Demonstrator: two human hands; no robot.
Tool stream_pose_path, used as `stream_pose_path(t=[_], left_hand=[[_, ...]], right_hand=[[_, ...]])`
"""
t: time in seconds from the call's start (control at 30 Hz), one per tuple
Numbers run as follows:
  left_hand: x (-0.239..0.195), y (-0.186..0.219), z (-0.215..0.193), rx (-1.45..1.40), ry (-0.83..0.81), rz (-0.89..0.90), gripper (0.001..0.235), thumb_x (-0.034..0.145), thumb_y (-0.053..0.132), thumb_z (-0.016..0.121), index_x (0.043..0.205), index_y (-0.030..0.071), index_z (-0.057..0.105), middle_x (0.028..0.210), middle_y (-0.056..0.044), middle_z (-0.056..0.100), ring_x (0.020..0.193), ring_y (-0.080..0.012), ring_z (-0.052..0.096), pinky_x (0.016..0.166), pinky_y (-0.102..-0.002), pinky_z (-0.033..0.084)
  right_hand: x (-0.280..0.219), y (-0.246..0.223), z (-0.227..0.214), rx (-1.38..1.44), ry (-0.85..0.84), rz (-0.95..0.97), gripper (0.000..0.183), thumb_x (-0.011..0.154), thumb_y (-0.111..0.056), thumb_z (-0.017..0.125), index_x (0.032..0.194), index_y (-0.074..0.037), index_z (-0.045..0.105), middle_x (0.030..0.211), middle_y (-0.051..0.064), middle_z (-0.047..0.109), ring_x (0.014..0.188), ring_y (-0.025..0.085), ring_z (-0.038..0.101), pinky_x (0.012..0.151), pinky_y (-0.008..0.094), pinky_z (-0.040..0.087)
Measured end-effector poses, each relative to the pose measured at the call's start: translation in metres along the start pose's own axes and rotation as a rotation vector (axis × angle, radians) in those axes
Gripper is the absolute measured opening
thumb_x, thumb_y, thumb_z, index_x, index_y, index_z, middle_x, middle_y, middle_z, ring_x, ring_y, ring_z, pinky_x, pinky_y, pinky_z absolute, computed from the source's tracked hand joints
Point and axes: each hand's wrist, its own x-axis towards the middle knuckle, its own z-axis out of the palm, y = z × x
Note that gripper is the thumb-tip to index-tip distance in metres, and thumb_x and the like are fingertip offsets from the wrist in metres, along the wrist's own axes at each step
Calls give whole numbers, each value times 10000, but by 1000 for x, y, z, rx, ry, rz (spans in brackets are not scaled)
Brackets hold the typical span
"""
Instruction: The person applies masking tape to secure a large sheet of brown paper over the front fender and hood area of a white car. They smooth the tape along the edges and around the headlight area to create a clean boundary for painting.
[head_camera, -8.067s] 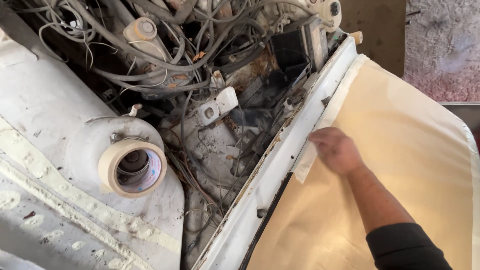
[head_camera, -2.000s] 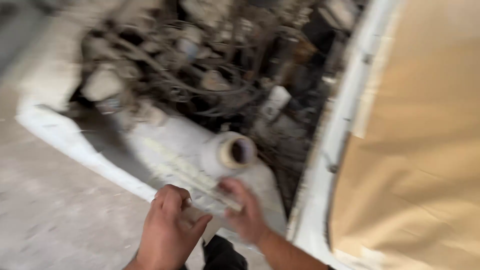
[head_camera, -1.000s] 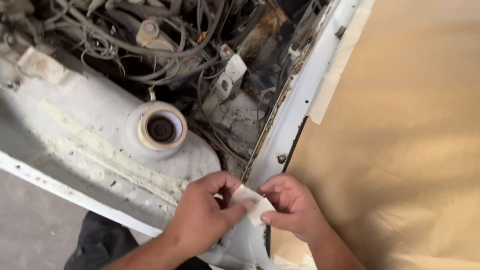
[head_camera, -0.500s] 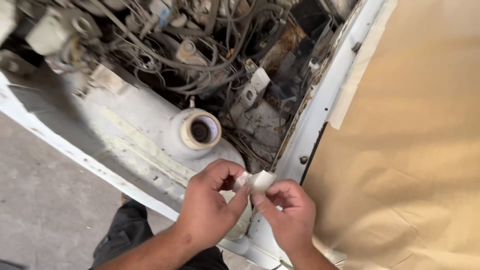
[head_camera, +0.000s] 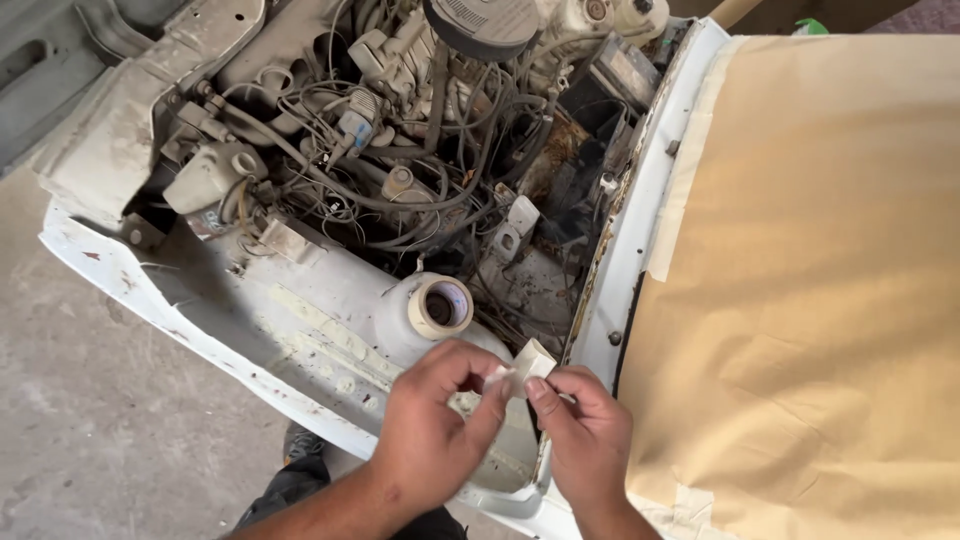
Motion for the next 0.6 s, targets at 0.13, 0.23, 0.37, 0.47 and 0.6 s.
stream_pose_path(t=[0.13,0.23,0.37,0.47,0.6], left_hand=[[4,-6,-13,-151,61,-205,116,872,84,772,920,38,676,806,-12,705,692,-76,645,600,-240,547],[17,0,-22,-171,16,-355,122,870,107,782,886,41,681,715,26,673,627,-39,572,548,-220,490],[7,-4,-15,-152,-43,-420,138,867,116,794,867,42,678,657,39,629,581,-36,513,507,-223,437],[5,2,-7,-180,-46,-407,137,881,115,784,873,40,670,680,35,642,596,-33,535,519,-221,454],[3,3,8,-179,-64,-357,144,872,115,787,881,31,670,713,30,665,629,-30,572,547,-213,485]], right_hand=[[3,3,-20,78,-40,135,86,930,-35,710,910,47,694,822,35,622,640,89,535,576,238,461],[10,14,-45,106,-173,240,96,954,-26,668,898,50,686,808,64,639,656,131,590,615,273,502],[12,5,-49,534,-251,451,206,862,-26,514,920,62,692,826,159,717,702,237,686,664,385,588],[6,16,-44,715,-265,362,423,981,-246,349,1042,27,666,898,184,712,775,243,667,717,414,582],[3,28,-42,481,-56,433,305,750,108,597,1025,-12,656,856,115,698,724,207,662,612,381,565]])
